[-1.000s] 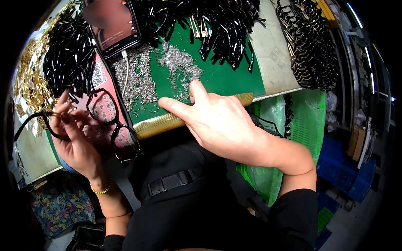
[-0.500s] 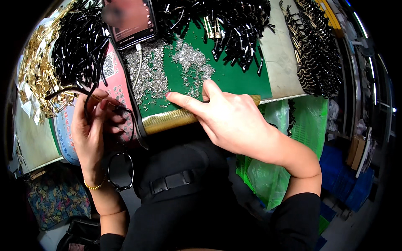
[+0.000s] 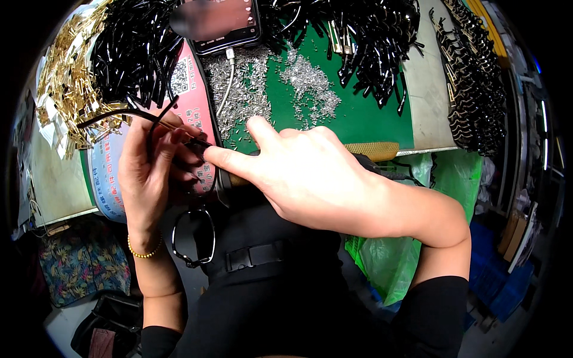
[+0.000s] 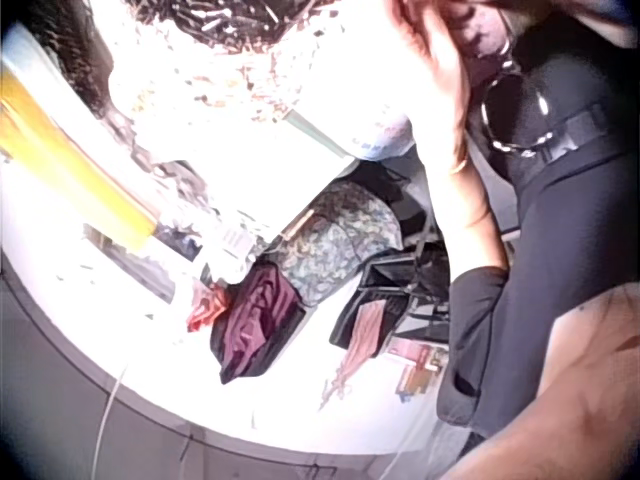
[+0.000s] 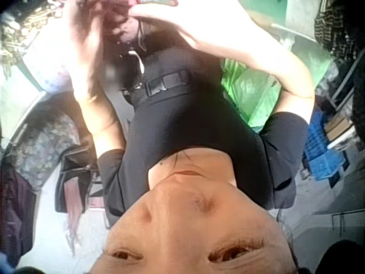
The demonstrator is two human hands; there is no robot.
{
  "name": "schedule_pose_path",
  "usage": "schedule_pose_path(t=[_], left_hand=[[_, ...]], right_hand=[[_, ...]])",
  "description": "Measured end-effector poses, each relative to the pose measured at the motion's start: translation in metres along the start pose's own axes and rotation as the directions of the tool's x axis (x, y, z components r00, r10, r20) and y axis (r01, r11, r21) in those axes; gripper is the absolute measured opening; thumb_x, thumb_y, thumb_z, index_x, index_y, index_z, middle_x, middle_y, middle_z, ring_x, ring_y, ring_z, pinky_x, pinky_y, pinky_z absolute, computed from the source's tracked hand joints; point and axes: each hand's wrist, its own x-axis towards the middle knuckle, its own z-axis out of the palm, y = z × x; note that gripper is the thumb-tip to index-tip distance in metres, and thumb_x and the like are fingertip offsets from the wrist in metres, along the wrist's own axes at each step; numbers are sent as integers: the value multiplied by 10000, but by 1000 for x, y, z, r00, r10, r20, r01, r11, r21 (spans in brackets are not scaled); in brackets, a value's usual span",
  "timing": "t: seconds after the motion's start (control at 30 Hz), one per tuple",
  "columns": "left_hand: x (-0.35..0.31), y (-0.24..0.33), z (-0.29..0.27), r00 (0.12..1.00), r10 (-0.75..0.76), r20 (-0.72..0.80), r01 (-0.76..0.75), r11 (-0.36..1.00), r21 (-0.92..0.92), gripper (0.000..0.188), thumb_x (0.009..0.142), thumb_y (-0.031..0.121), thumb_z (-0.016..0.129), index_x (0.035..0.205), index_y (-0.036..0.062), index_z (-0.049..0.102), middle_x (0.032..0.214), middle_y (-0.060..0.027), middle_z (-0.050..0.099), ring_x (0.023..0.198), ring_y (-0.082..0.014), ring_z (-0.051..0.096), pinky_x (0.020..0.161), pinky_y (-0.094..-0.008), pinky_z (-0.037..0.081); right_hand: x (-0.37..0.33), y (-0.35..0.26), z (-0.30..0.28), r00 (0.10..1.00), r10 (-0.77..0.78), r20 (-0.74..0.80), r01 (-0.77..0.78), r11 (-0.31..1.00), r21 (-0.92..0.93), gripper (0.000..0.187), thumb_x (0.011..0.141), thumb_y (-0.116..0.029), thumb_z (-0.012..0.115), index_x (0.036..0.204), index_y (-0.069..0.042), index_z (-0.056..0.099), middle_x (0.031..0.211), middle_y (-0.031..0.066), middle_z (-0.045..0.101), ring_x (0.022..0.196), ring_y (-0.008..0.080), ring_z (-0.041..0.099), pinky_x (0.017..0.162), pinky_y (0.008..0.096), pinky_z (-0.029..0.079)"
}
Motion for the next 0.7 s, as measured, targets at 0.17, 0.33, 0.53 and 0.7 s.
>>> schedule_pose_path(t=[0.17, 0.33, 0.53, 0.7], left_hand=[[2, 2, 5, 1000, 28, -7, -27, 993, 116, 105, 988, -23, 547, 1070, 0, 609, 893, -58, 711, 674, -75, 644, 558, -217, 507], [3, -6, 1, 997, 76, -16, -71, 976, 206, 117, 939, -77, 562, 1027, -16, 609, 902, -100, 651, 638, -129, 624, 590, -258, 499], [11, -7, -1, 893, 419, 167, -443, 744, 500, 308, 724, -142, 609, 1008, -24, 608, 912, -155, 612, 821, -345, 636, 727, -374, 531], [5, -6, 4, 889, 435, 144, -433, 692, 577, 240, 772, -66, 646, 992, 10, 587, 873, -154, 594, 782, -365, 624, 679, -403, 517]], right_hand=[[2, 2, 1, 1000, 18, 18, -18, 1000, 10, 617, 842, -94, 638, 1420, -280, 530, 910, 124, 505, 720, 286, 654, 502, 387, 489], [3, 3, 0, 999, 33, 33, -33, 999, 14, 591, 850, -105, 634, 1408, -275, 541, 911, 126, 509, 721, 286, 654, 507, 390, 493], [6, 3, -2, 998, 36, 59, -38, 999, 22, 547, 888, -121, 619, 1409, -267, 541, 907, 125, 508, 710, 291, 652, 506, 388, 493], [7, 0, -3, 997, 40, 59, -42, 999, 27, 547, 901, -116, 614, 1421, -264, 533, 894, 118, 506, 674, 283, 632, 514, 389, 501]])
